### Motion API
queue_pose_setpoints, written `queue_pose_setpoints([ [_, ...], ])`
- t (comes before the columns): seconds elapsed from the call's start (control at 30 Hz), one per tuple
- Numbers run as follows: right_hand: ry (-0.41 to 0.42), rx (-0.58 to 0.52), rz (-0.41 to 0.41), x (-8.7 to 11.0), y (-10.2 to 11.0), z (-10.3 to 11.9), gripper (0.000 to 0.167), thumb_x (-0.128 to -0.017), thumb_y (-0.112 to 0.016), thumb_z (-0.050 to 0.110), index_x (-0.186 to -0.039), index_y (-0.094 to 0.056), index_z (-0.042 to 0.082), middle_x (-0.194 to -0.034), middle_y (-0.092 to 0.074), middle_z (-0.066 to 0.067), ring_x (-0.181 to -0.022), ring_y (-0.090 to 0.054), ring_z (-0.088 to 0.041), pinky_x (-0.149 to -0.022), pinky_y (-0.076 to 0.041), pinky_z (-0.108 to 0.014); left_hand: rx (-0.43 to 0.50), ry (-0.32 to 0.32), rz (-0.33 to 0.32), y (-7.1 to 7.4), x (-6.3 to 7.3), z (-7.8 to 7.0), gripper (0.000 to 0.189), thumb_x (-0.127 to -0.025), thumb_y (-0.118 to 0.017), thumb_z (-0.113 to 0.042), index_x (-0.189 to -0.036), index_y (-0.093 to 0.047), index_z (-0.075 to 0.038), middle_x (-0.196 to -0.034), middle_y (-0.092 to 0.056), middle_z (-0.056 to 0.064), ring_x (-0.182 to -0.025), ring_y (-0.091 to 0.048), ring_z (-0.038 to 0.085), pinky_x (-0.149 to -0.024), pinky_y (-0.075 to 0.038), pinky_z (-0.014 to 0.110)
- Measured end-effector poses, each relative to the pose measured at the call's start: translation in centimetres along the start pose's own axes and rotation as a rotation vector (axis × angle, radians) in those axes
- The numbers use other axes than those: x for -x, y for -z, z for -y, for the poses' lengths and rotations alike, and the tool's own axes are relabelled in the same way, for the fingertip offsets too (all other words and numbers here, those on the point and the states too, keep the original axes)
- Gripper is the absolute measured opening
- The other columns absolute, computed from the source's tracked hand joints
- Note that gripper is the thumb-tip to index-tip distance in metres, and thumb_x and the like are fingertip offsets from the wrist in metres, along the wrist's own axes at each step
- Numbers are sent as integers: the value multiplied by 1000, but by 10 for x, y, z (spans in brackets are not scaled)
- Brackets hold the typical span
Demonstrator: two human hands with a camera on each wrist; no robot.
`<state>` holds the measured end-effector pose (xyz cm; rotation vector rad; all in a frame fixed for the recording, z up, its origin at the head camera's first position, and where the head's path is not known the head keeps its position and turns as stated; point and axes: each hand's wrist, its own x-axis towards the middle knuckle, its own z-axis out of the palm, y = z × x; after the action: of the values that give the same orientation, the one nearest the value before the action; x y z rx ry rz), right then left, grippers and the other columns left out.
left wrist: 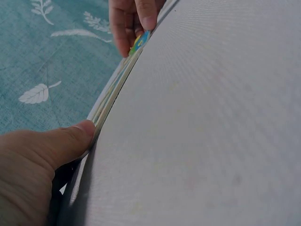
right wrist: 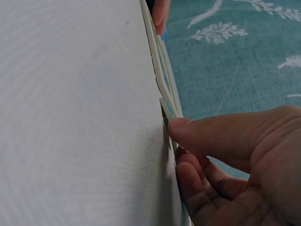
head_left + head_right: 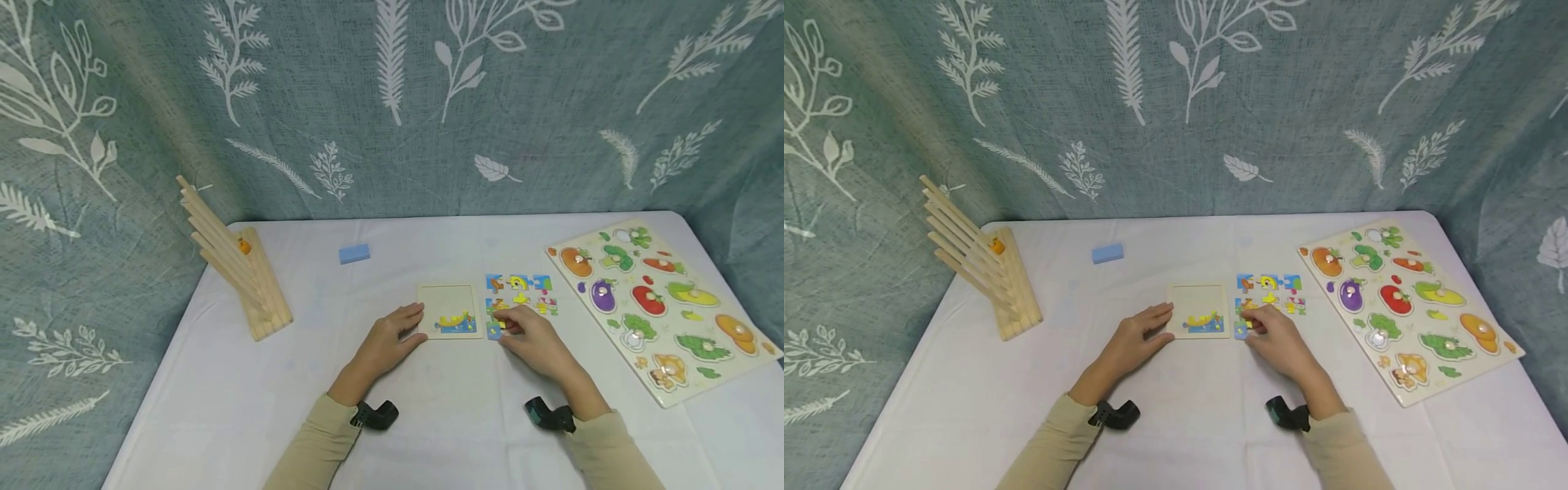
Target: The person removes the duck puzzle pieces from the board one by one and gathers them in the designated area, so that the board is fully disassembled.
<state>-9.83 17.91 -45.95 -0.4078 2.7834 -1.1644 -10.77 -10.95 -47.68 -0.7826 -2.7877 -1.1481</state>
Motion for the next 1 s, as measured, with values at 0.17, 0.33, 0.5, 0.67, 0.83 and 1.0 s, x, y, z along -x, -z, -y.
queue_pose_setpoints([
  [0.17,0,28,5,1,1,0,38,-82,-67,0,-120,-62,-2,-108,-59,-13,-90,-58,-18,-81,-55,-34,-2,-4,-3,0,0,-2,49,-85,-71,-21,-126,-58,4,-137,-54,12,-129,-48,28,-110,-39,39],
  [0.33,-18,41,13,2,2,0,38,-83,-66,1,-120,-62,-1,-108,-58,-12,-91,-56,-18,-82,-53,-36,-4,2,-3,-1,0,-1,49,-85,-71,-21,-126,-58,3,-137,-54,11,-129,-48,28,-110,-39,39],
  [0.5,-25,14,-3,3,5,0,44,-81,-68,3,-124,-59,-1,-110,-58,-13,-95,-59,-22,-86,-54,-40,-3,9,-9,-2,0,-1,48,-85,-71,-20,-125,-59,3,-137,-54,11,-129,-49,28,-110,-39,39],
  [0.67,-15,-38,-38,4,7,0,47,-80,-71,3,-125,-56,-2,-116,-59,-16,-100,-61,-28,-90,-54,-43,-9,4,-17,-3,0,1,48,-85,-71,-20,-125,-59,4,-136,-54,11,-129,-49,28,-110,-39,39],
  [0.83,-8,-55,-35,2,7,0,47,-82,-70,5,-127,-56,-1,-121,-59,-17,-108,-61,-32,-95,-51,-44,-12,-3,-19,-3,-1,2,48,-85,-71,-20,-125,-59,4,-136,-55,11,-129,-49,27,-110,-39,38],
  [1.0,47,-93,-44,0,3,2,46,-83,-70,3,-126,-56,-2,-123,-60,-18,-112,-60,-34,-97,-49,-45,-12,-10,-23,-3,-1,2,48,-85,-71,-20,-124,-59,4,-135,-55,12,-128,-50,28,-110,-40,38],
])
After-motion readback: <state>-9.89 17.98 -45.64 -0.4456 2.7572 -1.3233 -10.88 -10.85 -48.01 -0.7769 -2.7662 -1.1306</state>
